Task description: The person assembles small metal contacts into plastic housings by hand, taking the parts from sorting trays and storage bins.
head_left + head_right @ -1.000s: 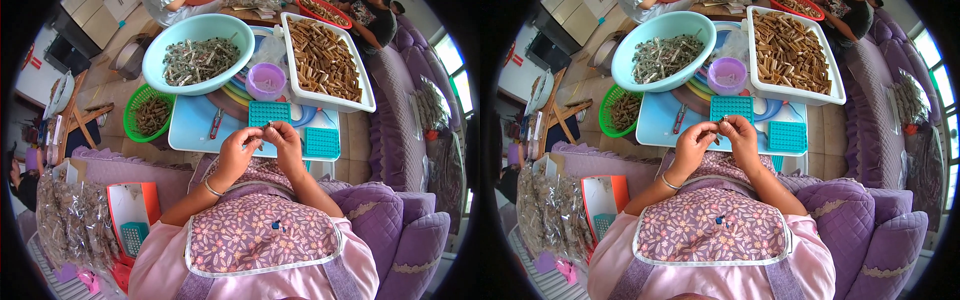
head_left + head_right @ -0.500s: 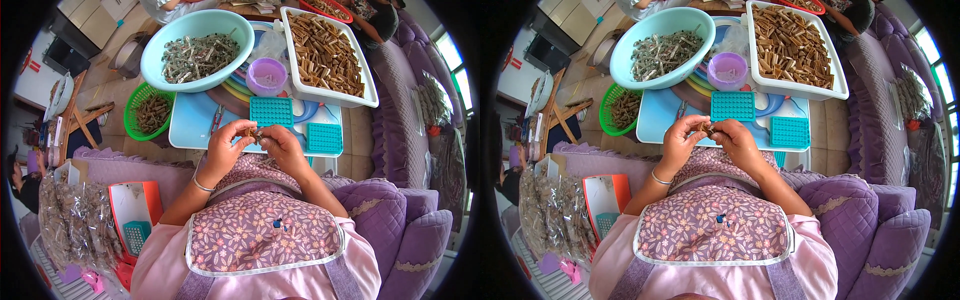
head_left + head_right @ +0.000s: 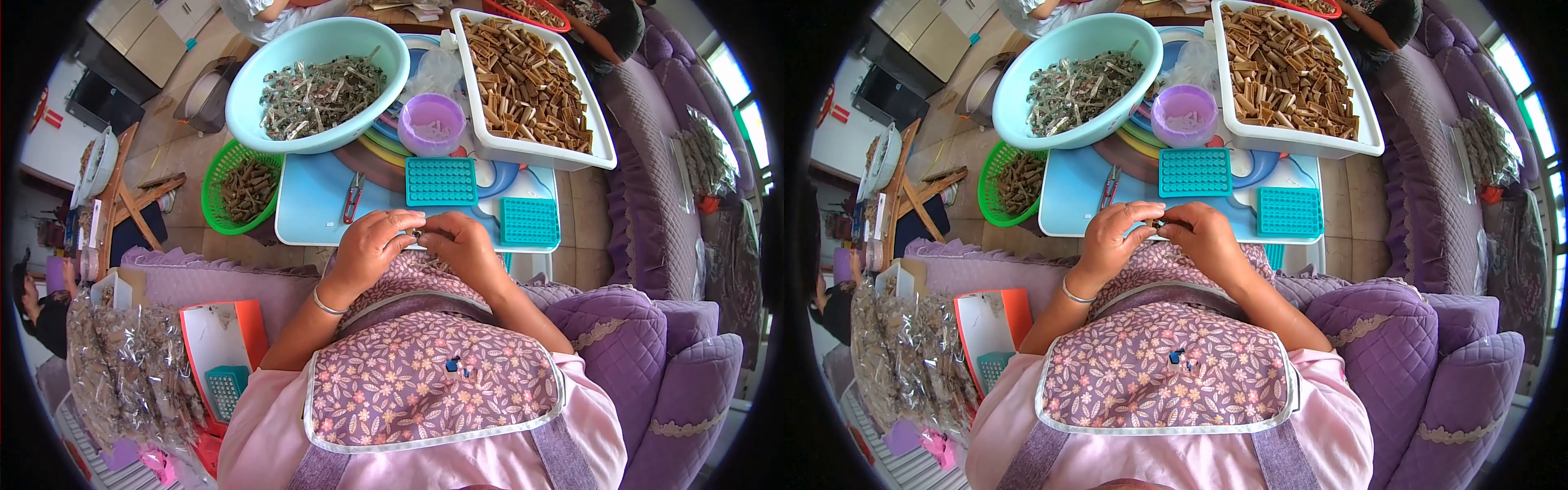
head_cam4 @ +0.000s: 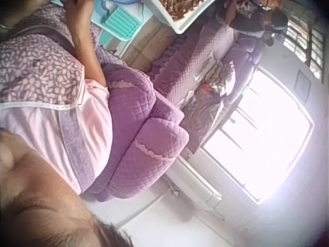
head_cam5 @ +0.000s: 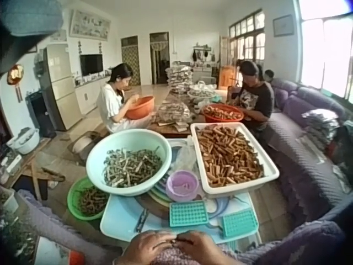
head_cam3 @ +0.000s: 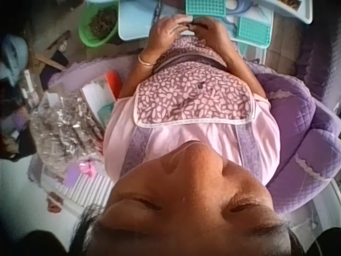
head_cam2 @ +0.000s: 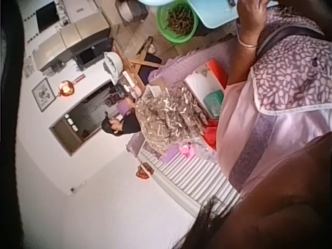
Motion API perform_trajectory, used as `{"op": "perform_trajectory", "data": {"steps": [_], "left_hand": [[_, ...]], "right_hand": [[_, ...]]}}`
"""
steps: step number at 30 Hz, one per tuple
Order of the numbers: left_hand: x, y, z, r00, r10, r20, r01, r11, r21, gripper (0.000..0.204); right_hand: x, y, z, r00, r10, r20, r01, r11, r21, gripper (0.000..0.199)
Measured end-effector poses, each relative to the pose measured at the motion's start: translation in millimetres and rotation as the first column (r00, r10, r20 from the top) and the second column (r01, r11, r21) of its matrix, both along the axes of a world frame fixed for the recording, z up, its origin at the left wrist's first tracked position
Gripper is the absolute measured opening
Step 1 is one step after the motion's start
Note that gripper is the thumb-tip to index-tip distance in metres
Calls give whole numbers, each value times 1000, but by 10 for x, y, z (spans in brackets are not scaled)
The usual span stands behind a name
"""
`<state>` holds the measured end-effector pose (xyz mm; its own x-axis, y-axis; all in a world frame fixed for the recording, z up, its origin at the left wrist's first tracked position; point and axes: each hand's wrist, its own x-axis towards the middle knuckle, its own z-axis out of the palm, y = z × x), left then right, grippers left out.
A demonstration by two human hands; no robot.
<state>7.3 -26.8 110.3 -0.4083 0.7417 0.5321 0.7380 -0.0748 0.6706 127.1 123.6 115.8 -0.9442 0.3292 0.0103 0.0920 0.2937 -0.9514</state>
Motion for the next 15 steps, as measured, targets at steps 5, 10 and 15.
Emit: {"op": "perform_trajectory", "data": {"steps": [5, 10, 15], "left_hand": [[12, -21, 32, 999, -37, 39, 38, 999, -29, 35], [-1, -45, 21, 991, -25, 129, 31, 999, -40, 28], [-43, -55, -10, 977, -80, 199, 91, 995, -48, 30]], "right_hand": [[-48, 55, 7, 993, 3, 118, 38, 938, -345, 19], [-53, 101, -60, 987, 95, 127, -13, 847, -532, 16], [-83, 116, -66, 985, 125, 115, -40, 830, -557, 17]]}}
